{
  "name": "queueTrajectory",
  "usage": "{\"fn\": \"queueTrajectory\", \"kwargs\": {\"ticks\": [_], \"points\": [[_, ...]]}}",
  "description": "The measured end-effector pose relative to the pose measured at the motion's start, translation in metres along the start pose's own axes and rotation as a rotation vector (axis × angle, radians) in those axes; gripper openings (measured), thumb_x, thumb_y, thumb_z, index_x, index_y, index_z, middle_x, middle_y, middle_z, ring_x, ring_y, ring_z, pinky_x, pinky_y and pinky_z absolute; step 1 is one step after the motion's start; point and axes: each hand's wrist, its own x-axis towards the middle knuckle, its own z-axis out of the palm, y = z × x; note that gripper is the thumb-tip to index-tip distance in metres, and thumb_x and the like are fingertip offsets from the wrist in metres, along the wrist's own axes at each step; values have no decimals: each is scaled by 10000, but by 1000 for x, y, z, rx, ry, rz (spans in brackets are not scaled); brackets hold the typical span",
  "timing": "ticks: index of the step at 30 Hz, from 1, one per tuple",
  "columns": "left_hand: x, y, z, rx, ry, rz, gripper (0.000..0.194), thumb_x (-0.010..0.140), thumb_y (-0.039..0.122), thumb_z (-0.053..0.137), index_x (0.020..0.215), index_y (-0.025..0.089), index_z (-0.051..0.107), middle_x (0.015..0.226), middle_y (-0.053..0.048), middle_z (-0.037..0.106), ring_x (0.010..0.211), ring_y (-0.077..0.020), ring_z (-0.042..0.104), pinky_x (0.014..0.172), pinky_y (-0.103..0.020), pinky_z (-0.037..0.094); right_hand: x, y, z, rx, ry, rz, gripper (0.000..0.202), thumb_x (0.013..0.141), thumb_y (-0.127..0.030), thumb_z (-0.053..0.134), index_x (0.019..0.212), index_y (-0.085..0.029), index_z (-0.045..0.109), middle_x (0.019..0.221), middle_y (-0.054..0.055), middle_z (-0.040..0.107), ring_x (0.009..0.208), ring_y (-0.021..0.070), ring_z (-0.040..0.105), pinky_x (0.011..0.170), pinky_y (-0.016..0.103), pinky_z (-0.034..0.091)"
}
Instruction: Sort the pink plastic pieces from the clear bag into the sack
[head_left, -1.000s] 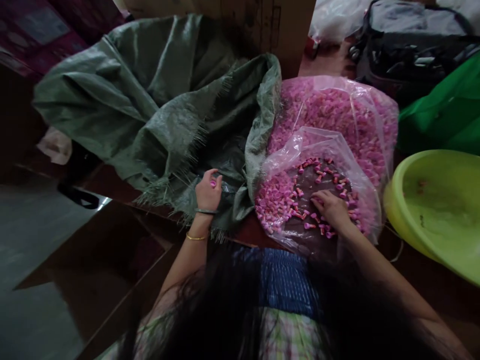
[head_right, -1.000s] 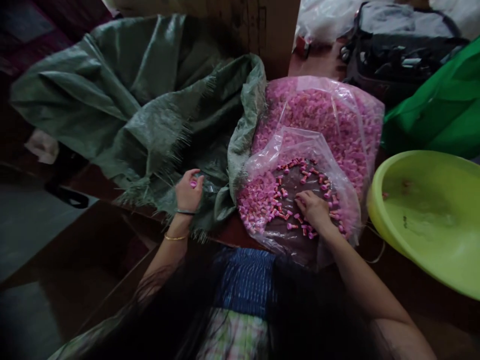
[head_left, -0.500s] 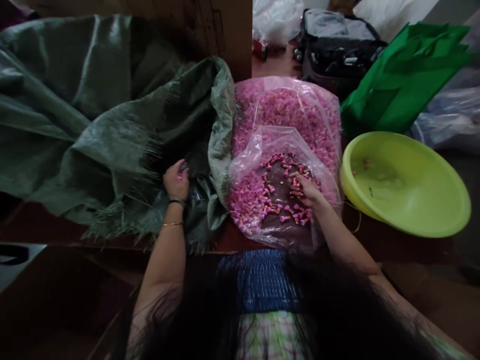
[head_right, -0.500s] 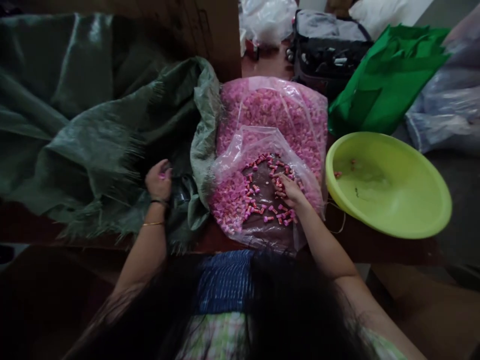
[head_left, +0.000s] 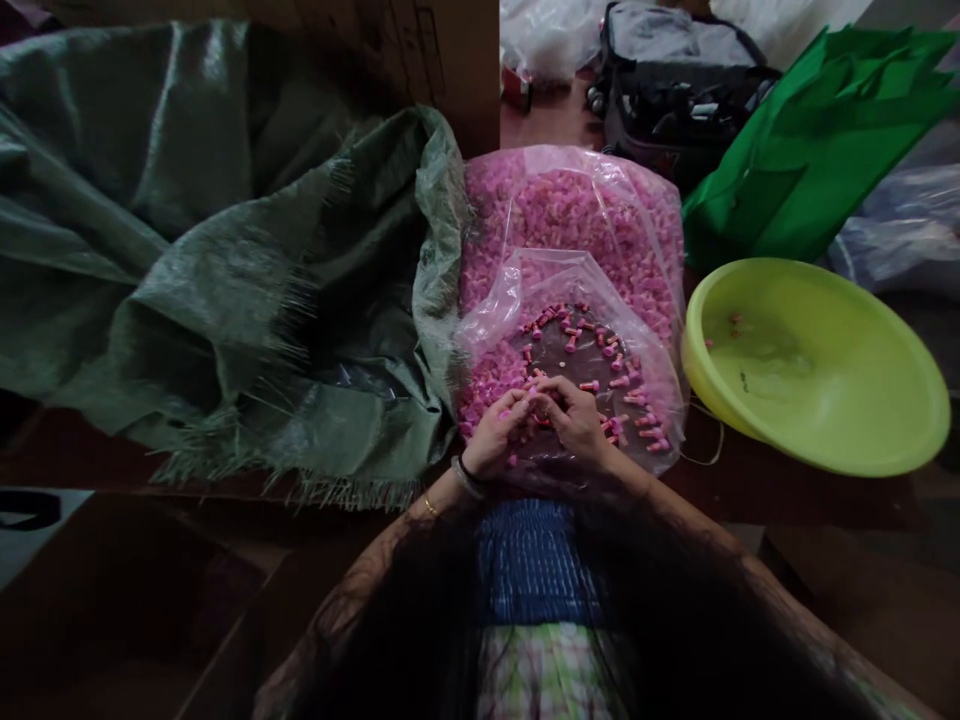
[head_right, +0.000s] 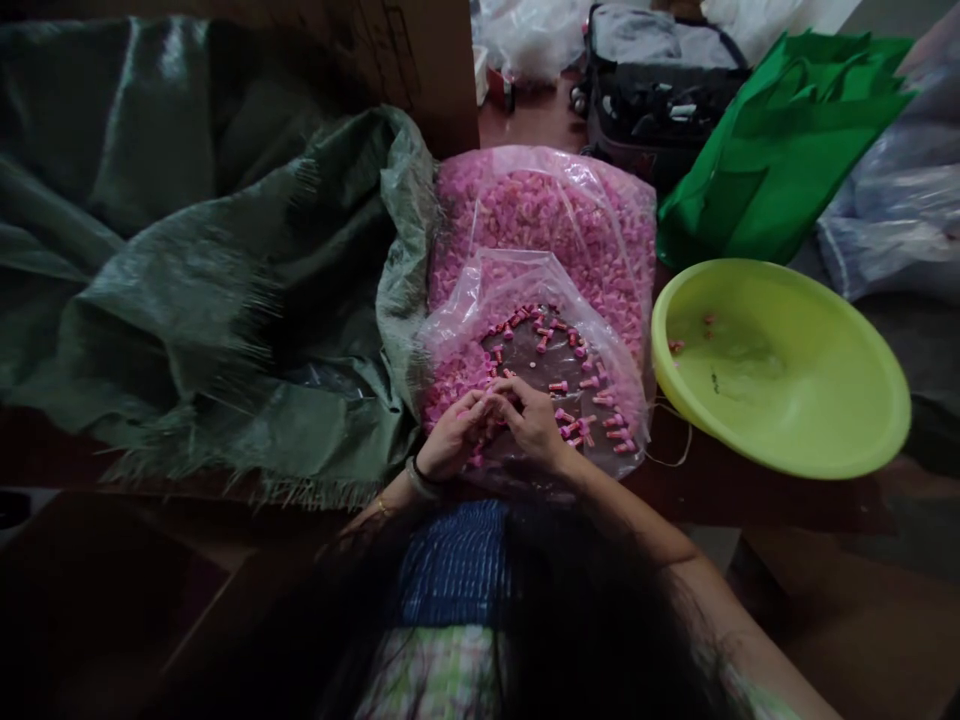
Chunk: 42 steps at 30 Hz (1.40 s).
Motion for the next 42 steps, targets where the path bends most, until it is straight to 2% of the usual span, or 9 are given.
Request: {"fn": "queueTrajectory", "kwargs": {"ticks": [3,10,16,21,25,28,32,38,42], "points": [[-3,9,-15,249,10,64,322,842,460,618,936,156,568,718,19,571,590,-71,495,555,-185,380,-9,6,-3,-101,-164,-112,237,928,-347,530,1025,-230,711,1122,55,669,1058,184,618,938,320,470],[-14,11,-25,660,-64,190,291,873,419,569,915,137,624,853,-37,638,796,-147,571,724,-240,447,-24,14,-13,-103,-411,-94,293,931,-358,521,1103,-228,718,907,43,707,822,149,634,754,268,493],[-24,24,-27,500,-2,184,282,864,365,587,1069,173,614,930,-42,661,813,-138,600,733,-237,461,1,13,-21,37,-323,256,321,871,-460,556,950,-191,715,824,11,689,701,132,604,647,247,473],[-40,82,-104,303,504,473,252,770,325,645,920,207,481,774,22,560,603,-101,539,511,-197,390,23,29,-51,224,-170,472,365,783,-453,643,1072,-238,584,734,-52,572,503,57,424,440,178,307],[-57,116,-175,1042,969,565,146,788,234,596,922,196,553,783,-11,580,707,-150,564,664,-267,459,25,47,-64,180,-26,553,382,730,-541,658,900,-205,590,607,-57,497,429,51,341,379,189,209],[-51,119,-200,1652,783,379,239,802,92,478,950,204,629,1005,-69,635,928,-207,571,832,-330,447,25,48,-68,230,-12,606,355,715,-508,670,890,-210,588,601,-60,480,428,48,348,371,178,206],[-30,119,-214,1657,627,219,259,765,36,489,884,190,661,926,-73,650,867,-213,565,816,-333,439,28,41,-70,302,-133,581,411,640,-372,765,973,-243,562,690,-70,535,474,43,397,396,159,264],[-26,123,-182,1349,780,447,290,849,297,586,1095,143,589,908,-57,642,764,-161,571,720,-288,465,28,41,-64,204,-12,497,434,664,-516,745,901,-211,547,710,-37,624,427,43,389,374,178,255],[-18,69,-91,873,296,354,323,837,412,609,1036,158,622,784,-11,642,641,-119,569,631,-238,463,19,20,-40,198,92,265,366,736,-466,724,949,-228,545,808,-11,664,672,118,612,526,203,436]]}}
